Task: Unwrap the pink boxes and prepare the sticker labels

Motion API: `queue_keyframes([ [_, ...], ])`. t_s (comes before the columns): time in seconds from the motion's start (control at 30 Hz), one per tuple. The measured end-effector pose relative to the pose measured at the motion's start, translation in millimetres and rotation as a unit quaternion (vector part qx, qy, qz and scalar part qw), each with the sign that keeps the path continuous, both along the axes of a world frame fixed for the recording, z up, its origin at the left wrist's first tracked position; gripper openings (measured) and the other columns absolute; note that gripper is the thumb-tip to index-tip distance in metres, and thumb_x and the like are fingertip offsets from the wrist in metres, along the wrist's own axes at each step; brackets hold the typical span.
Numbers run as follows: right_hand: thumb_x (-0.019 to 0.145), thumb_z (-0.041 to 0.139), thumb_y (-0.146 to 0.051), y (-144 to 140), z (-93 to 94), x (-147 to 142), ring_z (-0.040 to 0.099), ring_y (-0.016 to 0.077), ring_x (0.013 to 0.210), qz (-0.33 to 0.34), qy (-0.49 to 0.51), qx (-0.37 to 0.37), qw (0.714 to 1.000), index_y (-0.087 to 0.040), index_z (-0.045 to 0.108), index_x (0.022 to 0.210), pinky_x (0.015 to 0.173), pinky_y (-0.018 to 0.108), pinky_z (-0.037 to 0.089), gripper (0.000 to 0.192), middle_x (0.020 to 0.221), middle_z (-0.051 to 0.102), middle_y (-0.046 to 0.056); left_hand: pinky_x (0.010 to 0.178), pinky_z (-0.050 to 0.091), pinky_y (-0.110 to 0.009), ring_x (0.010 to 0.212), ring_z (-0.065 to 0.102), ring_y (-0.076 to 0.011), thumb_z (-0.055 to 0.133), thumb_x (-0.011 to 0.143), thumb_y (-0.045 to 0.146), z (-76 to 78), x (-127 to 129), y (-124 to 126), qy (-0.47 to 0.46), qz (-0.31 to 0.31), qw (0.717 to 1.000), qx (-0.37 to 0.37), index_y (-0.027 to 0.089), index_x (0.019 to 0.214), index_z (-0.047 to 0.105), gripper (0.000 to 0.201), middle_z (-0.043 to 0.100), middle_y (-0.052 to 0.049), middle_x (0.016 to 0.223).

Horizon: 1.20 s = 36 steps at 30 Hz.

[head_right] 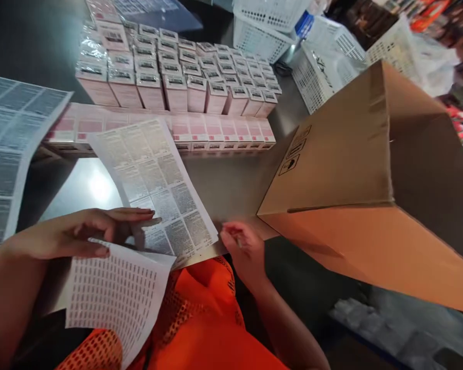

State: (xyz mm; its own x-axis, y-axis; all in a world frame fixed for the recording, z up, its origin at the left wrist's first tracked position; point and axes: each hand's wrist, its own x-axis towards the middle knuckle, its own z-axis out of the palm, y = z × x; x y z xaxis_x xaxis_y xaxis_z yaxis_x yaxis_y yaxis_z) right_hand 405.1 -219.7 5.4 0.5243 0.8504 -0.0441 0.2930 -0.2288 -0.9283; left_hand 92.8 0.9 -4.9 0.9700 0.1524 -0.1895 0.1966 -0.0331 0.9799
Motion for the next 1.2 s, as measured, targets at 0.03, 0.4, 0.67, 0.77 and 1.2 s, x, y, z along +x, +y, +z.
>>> queue_keyframes([
  [0.03,0.084,0.072,-0.045,9,-2.1,-1,0.066,0.0161,0.07,0.003,0.043,-0.036,0.998,-0.021,0.071,0.088,0.065,0.027,0.054,0.024,0.079,0.07,0.003,0.115,0.037,-0.044,0.15,0.029,-0.03,0.066,0.089,0.026,3.0,-2,-3,0.001,-0.002,1.0,0.002,0.018,0.077,0.064,0.014,0.043,-0.006,0.157],
  [0.4,0.085,0.063,-0.046,25,2.3,-2,0.05,0.0115,0.056,0.131,0.092,-0.259,0.953,-0.018,0.062,0.07,0.053,0.023,0.036,0.032,0.061,0.056,-0.002,0.116,0.036,-0.044,0.149,0.031,-0.0279,0.066,0.086,0.02,-0.3,-6,-4,-0.004,0.007,0.999,0.052,0.019,0.084,0.07,0.004,0.048,-0.004,0.154],
  [0.67,0.09,0.059,-0.033,28,2.4,-8,0.052,0.0119,0.062,0.19,-0.063,-0.256,0.946,-0.018,0.062,0.068,0.057,0.024,0.033,0.027,0.064,0.059,-0.003,0.12,0.029,-0.045,0.149,0.032,-0.0258,0.069,0.083,0.021,0.3,-6,-5,0.017,0.019,0.998,0.054,0.02,0.081,0.073,0.004,0.05,-0.003,0.152],
  [0.77,0.091,0.059,-0.032,26,1.7,-9,0.055,0.0125,0.062,0.186,-0.076,-0.251,0.947,-0.019,0.066,0.071,0.058,0.024,0.035,0.025,0.066,0.063,-0.002,0.118,0.034,-0.043,0.149,0.032,-0.0257,0.068,0.085,0.02,-1.3,-6,-4,0.012,-0.001,0.997,0.071,0.02,0.083,0.072,0.004,0.048,-0.003,0.154],
  [1.2,0.09,0.06,-0.041,21,-4.1,-9,0.06,0.0234,0.06,0.177,-0.132,-0.228,0.948,-0.027,0.068,0.07,0.054,0.034,0.04,0.025,0.065,0.067,0.004,0.122,0.026,-0.04,0.151,0.027,-0.0224,0.067,0.087,0.024,7.9,7,2,0.003,-0.022,0.998,0.065,0.019,0.079,0.068,0.01,0.049,-0.005,0.153],
])
